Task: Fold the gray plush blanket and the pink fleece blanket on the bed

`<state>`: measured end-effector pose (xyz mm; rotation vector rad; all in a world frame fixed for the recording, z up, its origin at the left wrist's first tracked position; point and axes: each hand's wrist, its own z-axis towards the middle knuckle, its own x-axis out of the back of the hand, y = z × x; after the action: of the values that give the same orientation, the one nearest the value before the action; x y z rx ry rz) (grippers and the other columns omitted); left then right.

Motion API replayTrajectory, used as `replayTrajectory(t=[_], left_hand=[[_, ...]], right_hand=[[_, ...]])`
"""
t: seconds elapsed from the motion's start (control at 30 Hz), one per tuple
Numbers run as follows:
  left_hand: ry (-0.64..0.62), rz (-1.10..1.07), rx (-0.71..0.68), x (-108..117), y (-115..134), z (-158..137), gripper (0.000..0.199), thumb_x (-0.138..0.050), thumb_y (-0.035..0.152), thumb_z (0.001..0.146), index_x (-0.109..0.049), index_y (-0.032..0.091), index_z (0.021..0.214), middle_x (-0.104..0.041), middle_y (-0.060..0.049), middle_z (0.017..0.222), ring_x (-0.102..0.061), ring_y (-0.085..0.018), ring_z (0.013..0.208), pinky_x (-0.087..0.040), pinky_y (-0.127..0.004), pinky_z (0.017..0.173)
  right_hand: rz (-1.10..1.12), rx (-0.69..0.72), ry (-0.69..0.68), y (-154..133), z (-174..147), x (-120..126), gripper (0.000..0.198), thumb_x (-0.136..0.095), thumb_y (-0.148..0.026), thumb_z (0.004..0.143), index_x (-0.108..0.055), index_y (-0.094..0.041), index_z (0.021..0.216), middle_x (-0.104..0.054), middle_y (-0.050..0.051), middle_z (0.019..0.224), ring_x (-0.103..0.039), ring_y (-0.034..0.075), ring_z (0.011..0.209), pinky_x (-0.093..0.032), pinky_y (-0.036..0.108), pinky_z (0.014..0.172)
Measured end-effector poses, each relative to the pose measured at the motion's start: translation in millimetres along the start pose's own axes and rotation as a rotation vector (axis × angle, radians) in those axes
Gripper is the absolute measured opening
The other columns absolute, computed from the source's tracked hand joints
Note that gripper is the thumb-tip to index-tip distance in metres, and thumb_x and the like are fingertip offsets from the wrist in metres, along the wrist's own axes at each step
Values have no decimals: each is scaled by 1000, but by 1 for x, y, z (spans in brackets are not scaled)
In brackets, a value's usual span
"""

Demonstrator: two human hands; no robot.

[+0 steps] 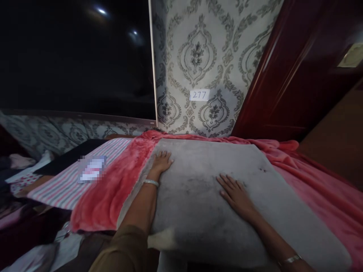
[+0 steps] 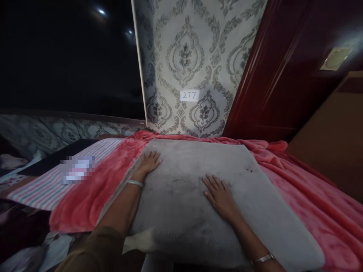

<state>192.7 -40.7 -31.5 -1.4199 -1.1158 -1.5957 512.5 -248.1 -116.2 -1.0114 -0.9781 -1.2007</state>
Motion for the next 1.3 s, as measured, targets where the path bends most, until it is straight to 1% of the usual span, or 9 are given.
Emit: replayTrajectory(t=[0.13,0.33,0.47,0.57,0.67,0.77,0.87,1.1,1.3], left_hand=[[-41,5,-111,-9,50,-37,66,-40,58,95,-37,27,153,-26,-10,164,-17,-34,153,-14,-57,122],[-78,-154,-611,-49,124,-146,79,-47,66,89,-35,24,154,-17,-16,166,-7,-37,154,-6,-62,122],[-95,-290,-797,-53,137,-217,76,-51,61,90,-32,27,155,-23,-12,165,-9,-32,154,-7,-61,123],[-151,-391,-893,-38,126,-233,58,-48,53,95,-44,30,148,-39,-8,159,-29,-24,150,-19,-49,124],[-30,-338,-668,-14,93,-215,48,-46,43,98,-50,30,144,-47,-7,154,-37,-20,146,-24,-44,123],[124,-87,-164,2,46,-189,53,-44,39,98,-43,27,150,-32,-9,162,-20,-25,153,-15,-52,124],[105,69,120,3,8,-173,61,-41,44,98,-34,24,155,-23,-11,165,-15,-28,154,-13,-56,123],[84,151,149,-10,-8,-167,62,-32,48,98,-32,24,156,-24,-9,165,-17,-30,153,-20,-58,121],[56,161,162,-5,-8,-161,64,-27,48,99,-28,23,157,-18,-8,167,-14,-29,154,-20,-56,121]], right_hand=[[39,-7,12,-3,4,0,57,-24,-47,101,-37,-32,155,-34,3,160,-27,25,149,-28,55,118],[71,-20,51,1,2,-1,57,-20,-41,102,-34,-30,156,-39,4,158,-30,23,148,-29,54,118],[74,-8,41,1,2,0,57,-19,-41,101,-38,-30,154,-38,4,158,-29,23,149,-27,55,118],[78,-19,21,0,2,3,59,-19,-41,101,-41,-27,153,-37,4,159,-29,23,149,-27,53,119],[75,-33,7,-3,3,5,60,-18,-41,100,-41,-25,153,-37,5,159,-29,24,148,-27,53,118],[72,-38,4,-4,3,5,59,-19,-41,100,-41,-26,153,-38,5,159,-30,24,148,-27,53,118],[73,-35,4,-4,5,7,58,-21,-41,100,-42,-27,153,-38,5,158,-31,25,148,-27,54,118],[142,-309,-156,-53,19,43,61,-24,-47,102,-32,-22,157,-27,11,163,-22,33,150,-24,62,115],[200,57,-129,-129,23,48,61,-35,-54,101,-34,-28,156,-22,6,165,-15,31,152,-15,60,118]])
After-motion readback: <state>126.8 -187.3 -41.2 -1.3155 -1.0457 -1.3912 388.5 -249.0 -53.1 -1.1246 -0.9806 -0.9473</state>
